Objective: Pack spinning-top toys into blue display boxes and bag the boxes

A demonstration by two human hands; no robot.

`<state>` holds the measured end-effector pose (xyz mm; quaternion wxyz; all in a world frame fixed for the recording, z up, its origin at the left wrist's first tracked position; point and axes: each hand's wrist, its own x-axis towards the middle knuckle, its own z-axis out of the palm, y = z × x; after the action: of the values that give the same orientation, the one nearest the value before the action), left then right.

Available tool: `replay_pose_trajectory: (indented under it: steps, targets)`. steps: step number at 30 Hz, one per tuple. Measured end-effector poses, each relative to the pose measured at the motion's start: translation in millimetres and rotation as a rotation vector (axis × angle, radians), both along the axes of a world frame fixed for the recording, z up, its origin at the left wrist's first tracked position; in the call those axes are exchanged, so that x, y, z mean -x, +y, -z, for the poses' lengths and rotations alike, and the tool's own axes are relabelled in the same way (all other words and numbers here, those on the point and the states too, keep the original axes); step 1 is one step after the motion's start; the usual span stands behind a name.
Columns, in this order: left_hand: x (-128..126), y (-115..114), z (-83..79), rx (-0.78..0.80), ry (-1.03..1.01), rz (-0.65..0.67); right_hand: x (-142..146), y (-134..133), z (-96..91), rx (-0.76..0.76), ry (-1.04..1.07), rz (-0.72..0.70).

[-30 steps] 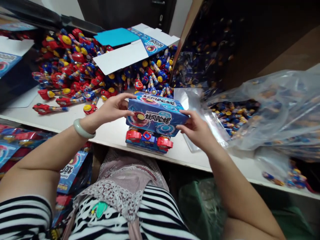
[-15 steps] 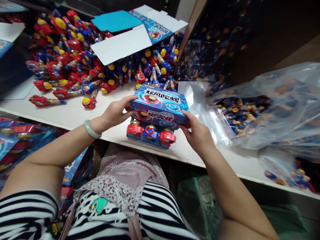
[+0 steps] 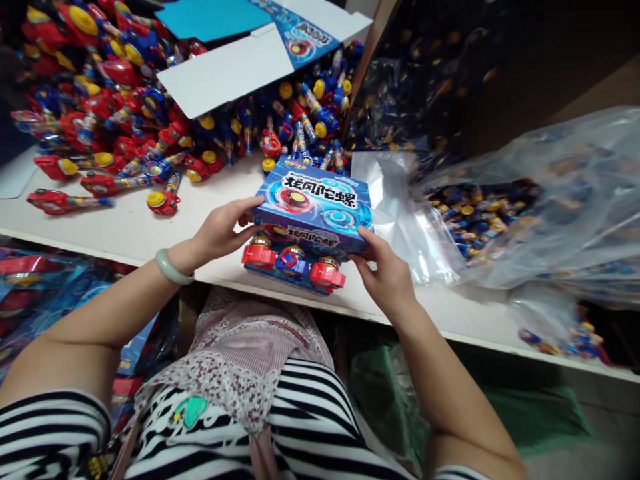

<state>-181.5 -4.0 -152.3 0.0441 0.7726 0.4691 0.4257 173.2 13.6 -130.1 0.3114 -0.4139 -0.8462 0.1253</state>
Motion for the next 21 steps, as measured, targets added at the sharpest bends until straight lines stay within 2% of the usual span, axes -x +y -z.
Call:
replay_pose_trajectory:
  steps: [3, 6, 9, 12, 15, 17, 19, 21]
  targets:
    - [5.6, 0.3, -1.7, -0.023, 0.035, 0.017, 0.7, -3.0, 5.7, -0.021, -0.077, 0.006]
    - [10.0, -1.5, 6.8, -0.008, 0.162, 0.070, 0.0, -7.6, 30.7, -0.081, -0.165, 0.005]
    - [10.2, -4.6, 19.5, 0.026, 0.215, 0.116, -0.6, -12.0, 60.8, -0.146, -0.155, 0.023]
    - [9.3, -7.8, 22.7, 0.052, 0.175, 0.146, 0.8, -14.0, 73.9, -0.140, -0.079, 0.050]
    - [14.5, -6.6, 14.8, 0.221, -0.006, 0.229, -2.0, -14.2, 66.5, -0.045, -0.014, 0.007]
    - [22.4, 3.6, 9.0, 0.377, -0.214, 0.246, -10.6, -16.5, 58.7, 0.075, 0.028, -0.058]
    - [30.7, 26.5, 7.6, 0.422, -0.484, 0.148, -23.9, -22.4, 56.5, 0.186, 0.125, -0.063]
    - [34.6, 60.7, 12.1, 0.395, -0.741, -0.001, -37.1, -31.0, 62.7, 0.266, 0.250, 0.052]
